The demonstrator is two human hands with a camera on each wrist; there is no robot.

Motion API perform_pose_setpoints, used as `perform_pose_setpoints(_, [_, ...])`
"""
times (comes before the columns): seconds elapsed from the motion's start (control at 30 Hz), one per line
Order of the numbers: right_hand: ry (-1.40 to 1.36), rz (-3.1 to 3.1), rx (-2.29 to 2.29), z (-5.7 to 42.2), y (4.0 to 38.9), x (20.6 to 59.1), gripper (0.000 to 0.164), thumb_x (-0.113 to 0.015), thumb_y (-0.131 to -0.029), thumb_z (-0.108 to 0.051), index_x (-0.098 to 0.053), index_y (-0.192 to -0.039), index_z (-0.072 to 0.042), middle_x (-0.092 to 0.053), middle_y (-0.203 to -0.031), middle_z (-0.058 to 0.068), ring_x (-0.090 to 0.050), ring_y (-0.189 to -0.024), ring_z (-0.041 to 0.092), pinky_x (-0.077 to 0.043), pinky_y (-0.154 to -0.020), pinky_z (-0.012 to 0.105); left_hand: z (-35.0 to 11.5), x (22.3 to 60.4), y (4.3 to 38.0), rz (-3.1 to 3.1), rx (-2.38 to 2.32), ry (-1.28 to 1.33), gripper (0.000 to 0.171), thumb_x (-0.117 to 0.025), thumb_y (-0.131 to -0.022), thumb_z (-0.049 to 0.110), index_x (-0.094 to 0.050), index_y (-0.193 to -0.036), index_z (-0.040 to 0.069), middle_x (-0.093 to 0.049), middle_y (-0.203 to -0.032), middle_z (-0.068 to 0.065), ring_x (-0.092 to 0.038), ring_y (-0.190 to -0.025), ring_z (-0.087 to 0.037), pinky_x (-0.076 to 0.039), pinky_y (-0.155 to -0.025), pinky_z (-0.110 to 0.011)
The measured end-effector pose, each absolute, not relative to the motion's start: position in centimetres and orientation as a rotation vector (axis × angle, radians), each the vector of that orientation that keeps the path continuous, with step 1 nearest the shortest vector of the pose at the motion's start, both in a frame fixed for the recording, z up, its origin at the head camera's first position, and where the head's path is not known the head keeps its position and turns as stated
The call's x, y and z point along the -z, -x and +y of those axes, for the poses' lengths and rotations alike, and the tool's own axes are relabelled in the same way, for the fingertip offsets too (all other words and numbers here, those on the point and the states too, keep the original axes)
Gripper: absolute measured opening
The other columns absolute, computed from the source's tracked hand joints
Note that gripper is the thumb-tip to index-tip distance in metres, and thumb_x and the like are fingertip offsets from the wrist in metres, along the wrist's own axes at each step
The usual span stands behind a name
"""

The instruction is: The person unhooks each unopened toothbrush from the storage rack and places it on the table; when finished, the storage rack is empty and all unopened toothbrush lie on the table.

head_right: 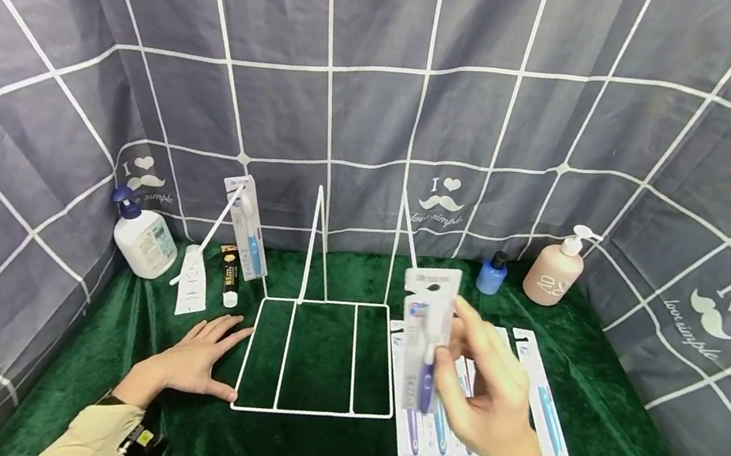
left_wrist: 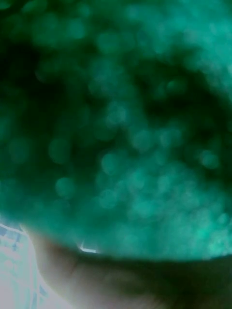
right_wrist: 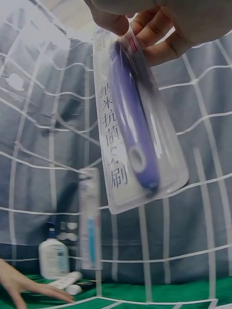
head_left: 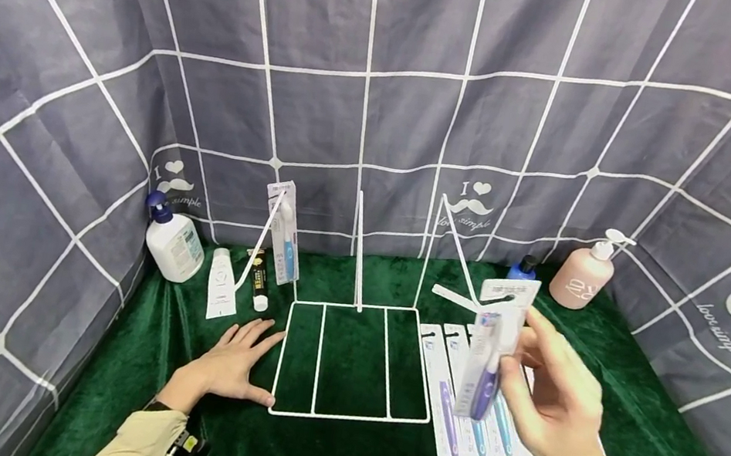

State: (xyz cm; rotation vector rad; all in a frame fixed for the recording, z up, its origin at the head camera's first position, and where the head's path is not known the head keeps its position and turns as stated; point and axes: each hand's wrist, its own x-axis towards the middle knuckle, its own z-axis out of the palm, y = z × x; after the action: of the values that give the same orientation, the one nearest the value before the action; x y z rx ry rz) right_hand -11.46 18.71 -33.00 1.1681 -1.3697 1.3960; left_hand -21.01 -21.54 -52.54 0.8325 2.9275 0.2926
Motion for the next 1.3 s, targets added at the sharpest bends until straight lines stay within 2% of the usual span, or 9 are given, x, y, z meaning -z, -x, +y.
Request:
perform_pose_setpoints(0.2, [-1.056, -1.408, -1.398, 21.4, 11.4, 33.4, 0.038, -0.056, -0.078, 0.014, -0.044, -0.111, 0.029, -0.059, -0.090, 0.023, -0.060, -0.084, 0.019, -0.049, -0.076, 0.019, -21.5, 52.4, 20.8, 2.914, -0.300, -0.834, 0.111, -0.056, -0.054, 0.083, -0.026, -0.144, 0.027, -0.023, -0.148, -0.009, -0.019, -0.136, -0.032, -0.018, -0.102, -0.061])
perform_pose_setpoints(0.5, [-0.814, -1.593, -1.207, 25.2, 11.9, 34.8, 0.034, -0.056, -0.081, 0.009, -0.050, -0.111, 0.024, -0.061, -0.091, 0.018, -0.056, -0.078, 0.011, -0.044, -0.071, 0.011, -21.6, 52.1, 20.7, 2.914, -0.308, -0.835, 0.110, -0.057, -0.055, 0.082, -0.026, -0.144, 0.026, -0.023, -0.149, -0.010, -0.019, -0.136, -0.032, -0.018, -0.101, -0.061])
perform_pose_setpoints(0.83, [-0.570, -1.819, -1.136, 29.4, 12.6, 36.8, 0.038, -0.054, -0.080, 0.012, -0.050, -0.118, 0.018, -0.061, -0.097, 0.005, -0.057, -0.078, 0.003, -0.045, -0.068, 0.007, -21.6, 52.2, 20.7, 2.915, -0.304, -0.836, 0.110, -0.056, -0.054, 0.083, -0.026, -0.144, 0.026, -0.023, -0.148, -0.010, -0.020, -0.136, -0.032, -0.019, -0.101, -0.060])
perform_pose_setpoints(0.93, [-0.494, -1.881, -1.128, 30.4, 12.8, 37.2, 0.040, -0.053, -0.079, 0.015, -0.051, -0.119, 0.016, -0.060, -0.096, 0.000, -0.057, -0.078, 0.001, -0.045, -0.068, 0.006, -21.6, 52.4, 20.8, 2.916, -0.297, -0.841, 0.111, -0.055, -0.054, 0.083, -0.027, -0.144, 0.025, -0.023, -0.148, -0.010, -0.020, -0.135, -0.033, -0.019, -0.100, -0.061])
perform_pose_setpoints(1.1, [-0.404, -1.952, -1.121, 32.9, 13.8, 38.9, 0.039, -0.054, -0.083, 0.011, -0.051, -0.122, 0.011, -0.059, -0.092, -0.006, -0.054, -0.074, -0.001, -0.043, -0.065, 0.005, -21.7, 52.5, 20.9, 2.918, -0.289, -0.843, 0.111, -0.055, -0.054, 0.084, -0.026, -0.144, 0.026, -0.023, -0.148, -0.010, -0.020, -0.136, -0.032, -0.019, -0.101, -0.061])
perform_pose_setpoints(1.3, [-0.305, -2.002, -1.134, 35.7, 14.9, 41.0, 0.047, -0.053, -0.078, 0.018, -0.053, -0.123, 0.006, -0.058, -0.088, -0.008, -0.051, -0.071, -0.001, -0.041, -0.061, 0.004, -21.7, 52.6, 21.0, 2.921, -0.301, -0.859, 0.111, -0.056, -0.055, 0.083, -0.026, -0.144, 0.025, -0.023, -0.148, -0.010, -0.019, -0.136, -0.032, -0.018, -0.101, -0.061])
